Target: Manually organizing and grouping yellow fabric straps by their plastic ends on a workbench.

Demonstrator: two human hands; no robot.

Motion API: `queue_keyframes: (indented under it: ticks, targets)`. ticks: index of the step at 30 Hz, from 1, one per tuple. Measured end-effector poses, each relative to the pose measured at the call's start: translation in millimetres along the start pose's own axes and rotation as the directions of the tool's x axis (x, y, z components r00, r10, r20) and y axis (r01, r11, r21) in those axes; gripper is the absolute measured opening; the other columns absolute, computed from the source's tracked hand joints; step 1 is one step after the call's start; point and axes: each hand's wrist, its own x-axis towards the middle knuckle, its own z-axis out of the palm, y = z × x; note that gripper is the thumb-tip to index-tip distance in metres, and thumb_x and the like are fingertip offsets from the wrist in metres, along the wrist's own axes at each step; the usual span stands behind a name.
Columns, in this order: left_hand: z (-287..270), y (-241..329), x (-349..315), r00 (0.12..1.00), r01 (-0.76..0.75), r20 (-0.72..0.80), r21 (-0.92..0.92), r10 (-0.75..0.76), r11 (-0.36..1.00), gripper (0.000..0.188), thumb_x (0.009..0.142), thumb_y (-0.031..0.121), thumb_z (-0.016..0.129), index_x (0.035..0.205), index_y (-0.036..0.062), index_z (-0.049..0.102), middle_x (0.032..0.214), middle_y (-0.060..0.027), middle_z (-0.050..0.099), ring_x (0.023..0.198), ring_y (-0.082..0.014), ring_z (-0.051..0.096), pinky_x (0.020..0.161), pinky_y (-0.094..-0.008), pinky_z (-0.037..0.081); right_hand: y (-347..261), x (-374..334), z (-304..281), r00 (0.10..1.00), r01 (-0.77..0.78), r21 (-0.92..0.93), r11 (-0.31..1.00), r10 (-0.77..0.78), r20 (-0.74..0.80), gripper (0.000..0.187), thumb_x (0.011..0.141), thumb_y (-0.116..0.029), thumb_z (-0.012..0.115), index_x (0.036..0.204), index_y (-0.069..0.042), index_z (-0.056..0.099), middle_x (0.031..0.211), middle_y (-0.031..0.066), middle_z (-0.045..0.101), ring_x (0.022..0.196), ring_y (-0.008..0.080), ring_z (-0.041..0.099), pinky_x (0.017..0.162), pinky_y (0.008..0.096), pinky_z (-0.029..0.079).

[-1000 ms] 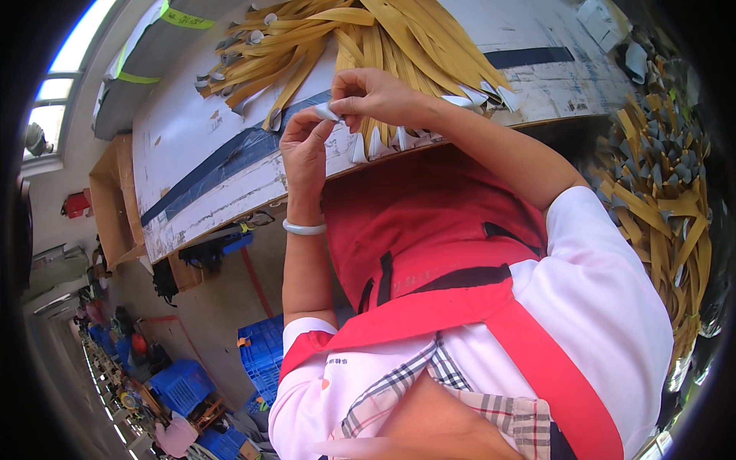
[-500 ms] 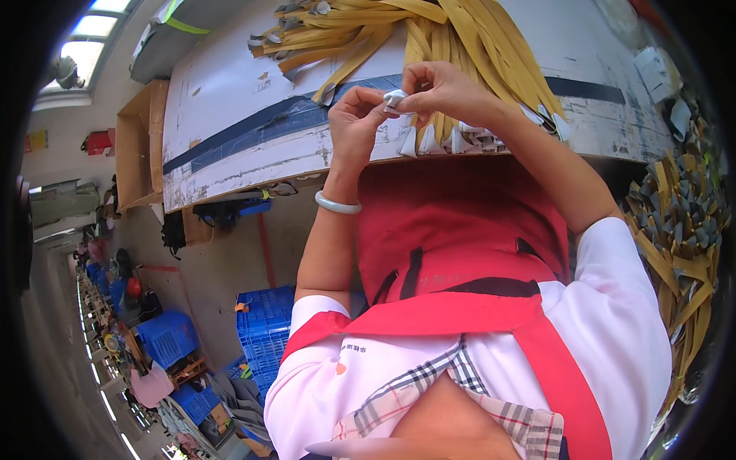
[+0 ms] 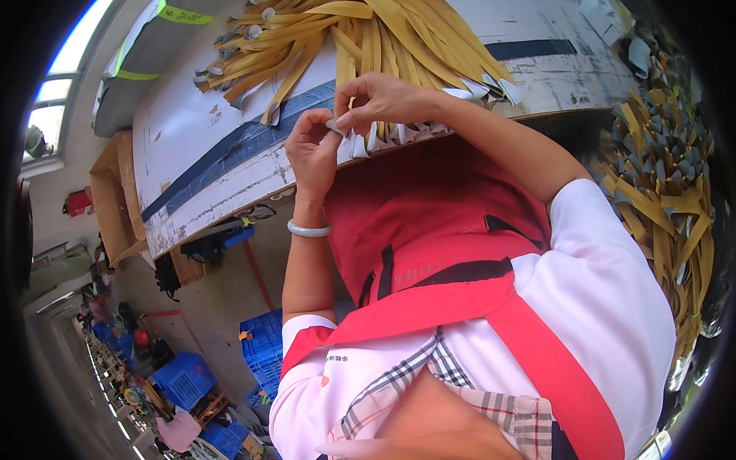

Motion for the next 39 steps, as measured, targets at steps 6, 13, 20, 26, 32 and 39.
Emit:
queue_keyframes:
  ticks: [6, 13, 20, 26, 32, 39]
  targets:
    - [-4, -5, -1, 0.999, 0.048, -0.016, -0.140, -0.051, 0.989, 0.012, 0.078, -0.008, 0.065, 0.085, 0.0008, 0.061, 0.080, -0.0013, 0.063, 0.072, -0.0071, 0.061, 0.068, -0.0214, 0.049, -2, 0, 10, 0.999, 0.025, -0.088, 0.996, -0.029, -0.045, 0.016, 0.089, -0.013, 0.070, 0.089, 0.000, 0.060, 0.077, 0.0026, 0.062, 0.074, 0.0084, 0.062, 0.068, 0.0235, 0.052]
    - [-6, -12, 2, 0.996, 0.067, -0.065, -0.005, -0.067, 0.998, 0.015, 0.074, -0.011, 0.064, 0.080, 0.0030, 0.063, 0.078, 0.0017, 0.064, 0.072, -0.0049, 0.060, 0.067, -0.0201, 0.049, -15, -8, 29, 0.942, 0.194, -0.595, 0.780, -0.317, -0.108, 0.016, 0.086, -0.003, 0.069, 0.090, 0.000, 0.054, 0.079, 0.0070, 0.055, 0.068, 0.0178, 0.059, 0.061, 0.0307, 0.048]
    - [-22, -6, 3, 0.948, 0.317, 0.176, -0.462, -0.265, 0.828, 0.014, 0.080, -0.005, 0.071, 0.090, 0.0023, 0.064, 0.087, -0.0009, 0.066, 0.081, -0.0082, 0.062, 0.076, -0.0223, 0.050, -9, -2, 26, 0.976, 0.004, -0.107, 0.994, -0.027, -0.214, 0.016, 0.090, -0.010, 0.068, 0.088, -0.001, 0.055, 0.081, 0.0044, 0.062, 0.065, 0.0108, 0.061, 0.059, 0.0245, 0.050]
    - [-17, -12, 3, 0.966, 0.251, 0.194, -0.539, -0.172, 0.804, 0.013, 0.084, 0.002, 0.073, 0.094, 0.0024, 0.065, 0.087, -0.0030, 0.068, 0.078, -0.0085, 0.062, 0.075, -0.0227, 0.051, -22, 0, 17, 0.994, -0.040, 0.028, 0.999, 0.043, -0.103, 0.016, 0.092, -0.011, 0.068, 0.086, -0.001, 0.056, 0.076, 0.0028, 0.063, 0.064, 0.0075, 0.062, 0.059, 0.0212, 0.050]
    - [8, -17, 0, 0.965, 0.015, -0.256, -0.179, -0.061, 0.984, 0.008, 0.089, -0.001, 0.068, 0.089, 0.0020, 0.060, 0.081, -0.0034, 0.065, 0.074, -0.0095, 0.063, 0.069, -0.0225, 0.051, 8, 13, 31, 0.815, 0.207, -0.717, 0.666, -0.522, -0.249, 0.013, 0.083, 0.002, 0.063, 0.083, 0.000, 0.050, 0.074, 0.0109, 0.051, 0.066, 0.0228, 0.061, 0.059, 0.0334, 0.048]
    - [18, 9, -5, 0.992, -0.021, -0.121, -0.337, -0.022, 0.941, 0.029, 0.093, -0.001, 0.061, 0.121, -0.0019, 0.053, 0.105, -0.0118, 0.061, 0.082, -0.0186, 0.068, 0.067, -0.0326, 0.062, 32, 13, 18, 0.793, 0.288, -0.292, 0.912, -0.398, -0.462, 0.005, 0.089, -0.004, 0.063, 0.091, -0.002, 0.059, 0.082, 0.0068, 0.061, 0.073, 0.0161, 0.062, 0.063, 0.0282, 0.051]
